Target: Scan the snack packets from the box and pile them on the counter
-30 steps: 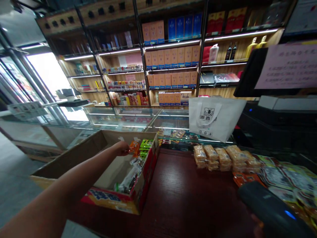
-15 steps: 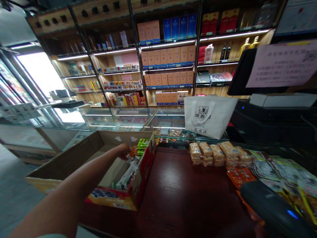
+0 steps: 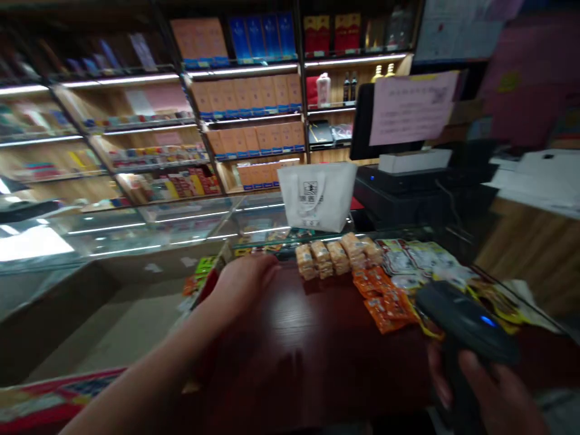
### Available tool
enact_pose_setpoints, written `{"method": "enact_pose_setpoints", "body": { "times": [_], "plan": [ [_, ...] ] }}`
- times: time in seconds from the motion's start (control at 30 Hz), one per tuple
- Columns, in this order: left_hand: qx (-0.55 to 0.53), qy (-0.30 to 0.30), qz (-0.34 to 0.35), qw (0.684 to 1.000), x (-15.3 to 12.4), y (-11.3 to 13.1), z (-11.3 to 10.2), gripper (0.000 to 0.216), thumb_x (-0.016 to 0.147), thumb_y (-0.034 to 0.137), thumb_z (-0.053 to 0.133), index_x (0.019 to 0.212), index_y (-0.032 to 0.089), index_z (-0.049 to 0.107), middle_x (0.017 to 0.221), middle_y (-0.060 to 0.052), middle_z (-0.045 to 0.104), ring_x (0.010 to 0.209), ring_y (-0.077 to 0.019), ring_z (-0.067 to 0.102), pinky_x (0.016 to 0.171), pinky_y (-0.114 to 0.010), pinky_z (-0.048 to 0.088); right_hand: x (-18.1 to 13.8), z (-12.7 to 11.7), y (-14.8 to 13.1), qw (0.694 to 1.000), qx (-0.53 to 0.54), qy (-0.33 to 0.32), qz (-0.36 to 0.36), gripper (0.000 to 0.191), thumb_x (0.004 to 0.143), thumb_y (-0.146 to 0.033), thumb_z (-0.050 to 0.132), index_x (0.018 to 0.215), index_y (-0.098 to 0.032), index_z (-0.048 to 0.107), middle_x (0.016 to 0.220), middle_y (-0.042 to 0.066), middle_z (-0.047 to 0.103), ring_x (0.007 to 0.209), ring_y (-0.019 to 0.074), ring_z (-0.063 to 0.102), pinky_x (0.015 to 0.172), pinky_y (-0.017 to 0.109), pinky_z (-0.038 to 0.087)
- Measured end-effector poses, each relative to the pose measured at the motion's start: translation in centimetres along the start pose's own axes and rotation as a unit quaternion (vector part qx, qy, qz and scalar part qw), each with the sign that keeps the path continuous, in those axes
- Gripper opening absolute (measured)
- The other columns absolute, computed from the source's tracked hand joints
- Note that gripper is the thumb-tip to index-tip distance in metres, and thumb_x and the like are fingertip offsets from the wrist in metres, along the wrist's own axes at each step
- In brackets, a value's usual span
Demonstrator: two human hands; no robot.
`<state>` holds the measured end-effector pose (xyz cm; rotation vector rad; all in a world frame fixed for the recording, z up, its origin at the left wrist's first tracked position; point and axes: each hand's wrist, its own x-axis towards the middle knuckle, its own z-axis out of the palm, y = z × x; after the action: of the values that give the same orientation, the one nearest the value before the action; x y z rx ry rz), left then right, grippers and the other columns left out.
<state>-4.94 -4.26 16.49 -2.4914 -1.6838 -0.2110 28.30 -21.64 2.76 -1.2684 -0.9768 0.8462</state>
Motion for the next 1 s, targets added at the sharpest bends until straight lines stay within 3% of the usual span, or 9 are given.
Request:
{"method": "enact_pose_setpoints", "body": {
  "times": [0.1,0.23,0.37,0.47,0.6,0.83,1.0],
  "plan": [
    [-0.086,-0.083,0.098,0.988,1.2,5.8,5.4,0.027,0.096,0.031,0.05,0.104,0.023,0.075,0.107,-0.009,0.075,0.097,-0.0237,0.07,0.083,-0.031,0.049,-0.6,-0.8,-2.0,0.998,0.042,0.042,0.027,0.049,0.084,-0.067,0.065,0.077,-0.018,0.067,0.046,0.0,0.056,0.04,0.0126,0.049,0.043,0.023,0.041],
    [-0.179,-0.139,0.118,0.967,3.0,12.7,11.8,0.022,0.093,0.031,0.058,0.105,0.019,0.072,0.105,-0.01,0.074,0.096,-0.0233,0.069,0.081,-0.03,0.049,-1.8,-1.8,-3.2,0.991,0.084,0.102,0.015,0.048,0.084,-0.063,0.069,0.097,-0.018,0.068,0.059,-0.001,0.063,0.041,0.0099,0.048,0.042,0.022,0.039],
    [-0.202,-0.07,0.1,0.972,4.2,18.5,14.3,0.027,0.091,0.032,0.065,0.113,0.017,0.067,0.115,-0.011,0.07,0.107,-0.0246,0.064,0.091,-0.033,0.048,-3.0,-3.3,-2.5,0.987,0.101,0.128,-0.004,0.046,0.086,-0.057,0.071,0.113,-0.02,0.065,0.075,0.0,0.068,0.043,0.0095,0.051,0.041,0.022,0.042],
    [-0.164,-0.006,0.17,0.972,5.0,21.5,14.7,0.047,0.088,0.04,0.069,0.127,0.016,0.061,0.129,-0.015,0.063,0.123,-0.0314,0.054,0.103,-0.042,0.042,-3.4,-3.9,-2.3,0.986,0.093,0.14,-0.008,0.044,0.088,-0.055,0.07,0.113,-0.019,0.066,0.074,0.001,0.068,0.044,0.0102,0.052,0.043,0.023,0.042],
    [-0.114,-0.017,0.235,0.965,6.0,23.4,15.6,0.052,0.086,0.044,0.07,0.13,0.017,0.061,0.132,-0.017,0.062,0.128,-0.0364,0.05,0.106,-0.049,0.04,-3.7,-4.4,-2.3,0.986,0.081,0.147,-0.005,0.045,0.088,-0.056,0.069,0.113,-0.018,0.067,0.069,0.002,0.068,0.043,0.012,0.051,0.043,0.025,0.042],
    [-0.173,-0.087,0.264,0.945,7.1,22.6,17.5,0.028,0.089,0.024,0.065,0.117,0.017,0.067,0.128,-0.015,0.066,0.12,-0.0279,0.059,0.105,-0.038,0.043,-3.2,-4.5,-1.6,0.989,0.077,0.126,0.012,0.048,0.087,-0.059,0.069,0.112,-0.018,0.067,0.061,0.0,0.065,0.041,0.0124,0.05,0.043,0.025,0.041],
    [-0.237,-0.079,0.253,0.934,7.2,21.8,17.4,0.013,0.092,0.025,0.06,0.093,0.019,0.072,0.102,-0.01,0.074,0.102,-0.0231,0.067,0.095,-0.031,0.048,-2.7,-2.8,-2.4,0.986,0.09,0.139,0.012,0.045,0.084,-0.06,0.071,0.099,-0.017,0.068,0.06,-0.001,0.063,0.039,0.0099,0.047,0.041,0.022,0.038]
  ]
}}
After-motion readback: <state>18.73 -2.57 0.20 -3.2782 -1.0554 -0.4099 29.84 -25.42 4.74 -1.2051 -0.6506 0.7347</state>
